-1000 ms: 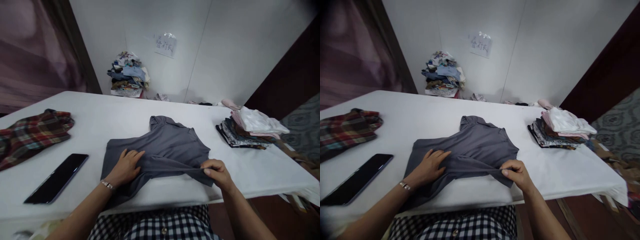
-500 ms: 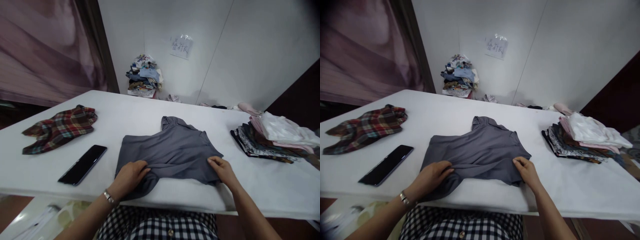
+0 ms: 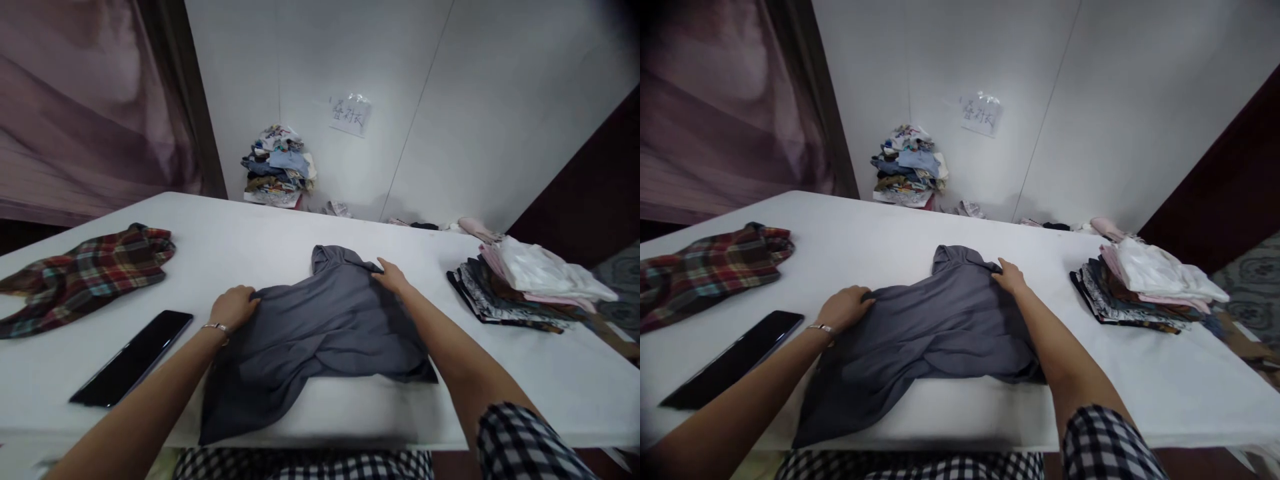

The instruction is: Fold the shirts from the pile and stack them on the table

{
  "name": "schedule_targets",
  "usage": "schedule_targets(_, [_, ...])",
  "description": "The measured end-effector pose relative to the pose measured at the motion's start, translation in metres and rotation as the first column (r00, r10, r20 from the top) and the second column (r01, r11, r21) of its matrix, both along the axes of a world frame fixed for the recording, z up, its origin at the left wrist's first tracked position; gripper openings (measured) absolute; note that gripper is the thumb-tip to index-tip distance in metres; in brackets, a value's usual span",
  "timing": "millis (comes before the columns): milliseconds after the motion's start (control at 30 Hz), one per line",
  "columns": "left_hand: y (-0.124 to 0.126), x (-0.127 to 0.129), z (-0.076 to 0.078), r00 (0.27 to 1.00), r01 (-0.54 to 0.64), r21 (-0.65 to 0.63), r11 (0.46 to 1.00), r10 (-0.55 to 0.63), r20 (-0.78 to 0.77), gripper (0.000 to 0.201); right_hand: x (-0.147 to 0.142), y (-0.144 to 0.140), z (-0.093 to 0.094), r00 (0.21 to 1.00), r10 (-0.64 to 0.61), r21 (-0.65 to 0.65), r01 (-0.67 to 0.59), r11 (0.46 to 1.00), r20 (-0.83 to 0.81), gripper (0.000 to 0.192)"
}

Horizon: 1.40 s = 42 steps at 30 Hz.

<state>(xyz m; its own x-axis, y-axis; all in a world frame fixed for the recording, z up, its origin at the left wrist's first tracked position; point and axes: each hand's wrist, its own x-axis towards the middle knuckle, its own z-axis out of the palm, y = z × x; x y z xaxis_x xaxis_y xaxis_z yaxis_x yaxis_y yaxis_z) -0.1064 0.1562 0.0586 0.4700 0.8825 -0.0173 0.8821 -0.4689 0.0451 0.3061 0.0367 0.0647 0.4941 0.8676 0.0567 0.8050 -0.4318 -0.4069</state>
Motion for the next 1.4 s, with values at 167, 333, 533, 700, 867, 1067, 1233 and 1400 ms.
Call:
schedule_targets(167, [0.015,0.004,0.026,0.999,0.012,0.027,1.000,-0.013,0.033,0.034,0.002,0.033,0.002,0.995,-0.104,-0.019,0.104,0.994,0.010,0.022])
schedule_targets(333, [0.065,0.018,0.076,0.993,-0.078,0.267,0.960,0.051,0.108,0.038,0.024,0.047,0.039,0.962,-0.273,0.194,0.265,0.944,0.014,0.036])
schedule_targets(533, [0.067,0.046,0.057,0.965,0.096,0.283,0.954,-0.159,0.210,0.043,0.015,0.032,0.049,0.980,-0.171,0.298,0.194,0.935,-0.101,0.046])
schedule_targets(700, [0.013,0.030,-0.003,0.871,0.416,0.113,0.902,-0.431,0.235,0.050,-0.046,-0.042,0.013,0.925,0.230,0.166,-0.186,0.968,-0.303,0.035])
schedule_targets(867, [-0.017,0.013,-0.007,0.893,0.411,0.002,0.912,-0.403,0.199,0.059,-0.089,-0.122,-0.009,0.903,0.372,0.004,-0.380,0.925,-0.212,0.062])
schedule_targets(1067, [-0.051,-0.005,0.006,0.871,0.453,0.048,0.890,-0.453,0.188,0.049,-0.106,-0.172,-0.018,0.955,0.295,0.042,-0.293,0.955,-0.042,0.046])
schedule_targets(1233, [-0.090,-0.041,0.003,0.849,0.462,0.091,0.882,-0.469,0.242,0.025,-0.118,-0.204,-0.024,0.934,0.356,0.169,-0.357,0.919,0.036,0.036])
schedule_targets(1400, [-0.125,-0.074,-0.011,0.796,0.469,0.139,0.872,-0.486,0.360,0.021,-0.115,-0.227,-0.024,0.938,0.321,0.205,-0.292,0.934,-0.129,0.031])
